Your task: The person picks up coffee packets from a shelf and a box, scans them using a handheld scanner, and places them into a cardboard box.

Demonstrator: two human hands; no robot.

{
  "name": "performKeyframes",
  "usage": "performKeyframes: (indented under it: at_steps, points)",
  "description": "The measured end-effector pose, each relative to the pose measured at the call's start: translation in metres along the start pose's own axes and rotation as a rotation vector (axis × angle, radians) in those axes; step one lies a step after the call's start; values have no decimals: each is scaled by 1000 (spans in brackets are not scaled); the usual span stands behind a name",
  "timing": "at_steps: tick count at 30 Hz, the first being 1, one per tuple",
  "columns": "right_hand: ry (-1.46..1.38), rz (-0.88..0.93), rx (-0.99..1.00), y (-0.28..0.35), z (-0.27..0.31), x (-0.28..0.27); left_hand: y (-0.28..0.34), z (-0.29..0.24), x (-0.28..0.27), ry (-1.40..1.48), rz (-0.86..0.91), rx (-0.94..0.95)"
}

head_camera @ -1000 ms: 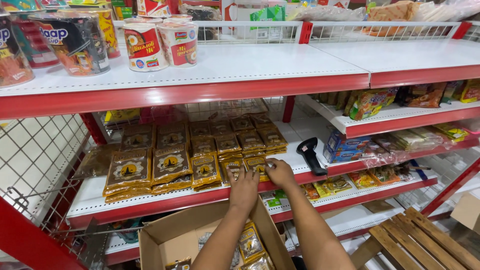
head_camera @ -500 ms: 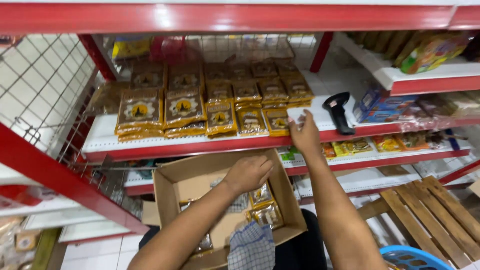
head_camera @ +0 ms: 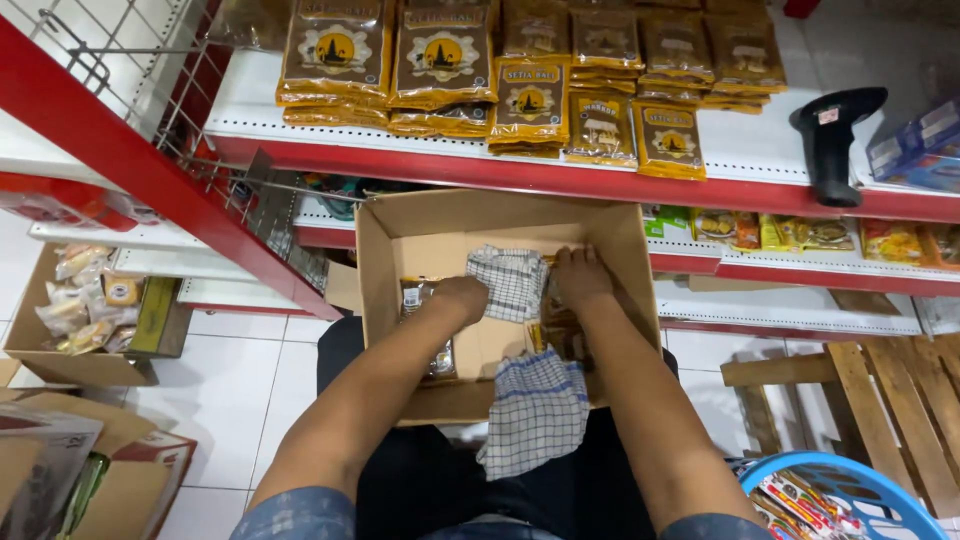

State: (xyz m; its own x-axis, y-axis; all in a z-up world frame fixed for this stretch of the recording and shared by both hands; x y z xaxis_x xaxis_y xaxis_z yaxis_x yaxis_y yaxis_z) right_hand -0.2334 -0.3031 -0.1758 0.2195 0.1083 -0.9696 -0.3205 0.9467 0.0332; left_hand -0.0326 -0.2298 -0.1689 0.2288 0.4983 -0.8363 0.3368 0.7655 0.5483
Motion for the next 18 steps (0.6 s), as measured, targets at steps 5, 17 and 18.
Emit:
performKeyframes:
  at_steps: [5, 17, 18]
  points:
    - [108, 266, 123, 11, 20, -8, 41, 15, -32, 149, 34, -78]
    - [44, 87, 53, 38, 91, -165, 51, -5, -79, 603, -408, 73]
    - [-102, 50, -27, 40, 104, -184, 59, -10, -89, 737, -464, 145]
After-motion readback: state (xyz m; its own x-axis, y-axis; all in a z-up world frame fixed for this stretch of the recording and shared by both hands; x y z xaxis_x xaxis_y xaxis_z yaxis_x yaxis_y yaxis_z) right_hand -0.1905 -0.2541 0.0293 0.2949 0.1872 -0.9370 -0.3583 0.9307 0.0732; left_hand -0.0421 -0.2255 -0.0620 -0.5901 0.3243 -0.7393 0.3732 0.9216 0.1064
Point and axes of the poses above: each hand's wrist, its own y-axis away from the middle knuckle, its own x-axis out of the palm, z = x × y, the point moved 9 cm from there along -y, towards the middle knuckle, and after that the axes turned 12 degrees about -y, right-handed, at the moved point
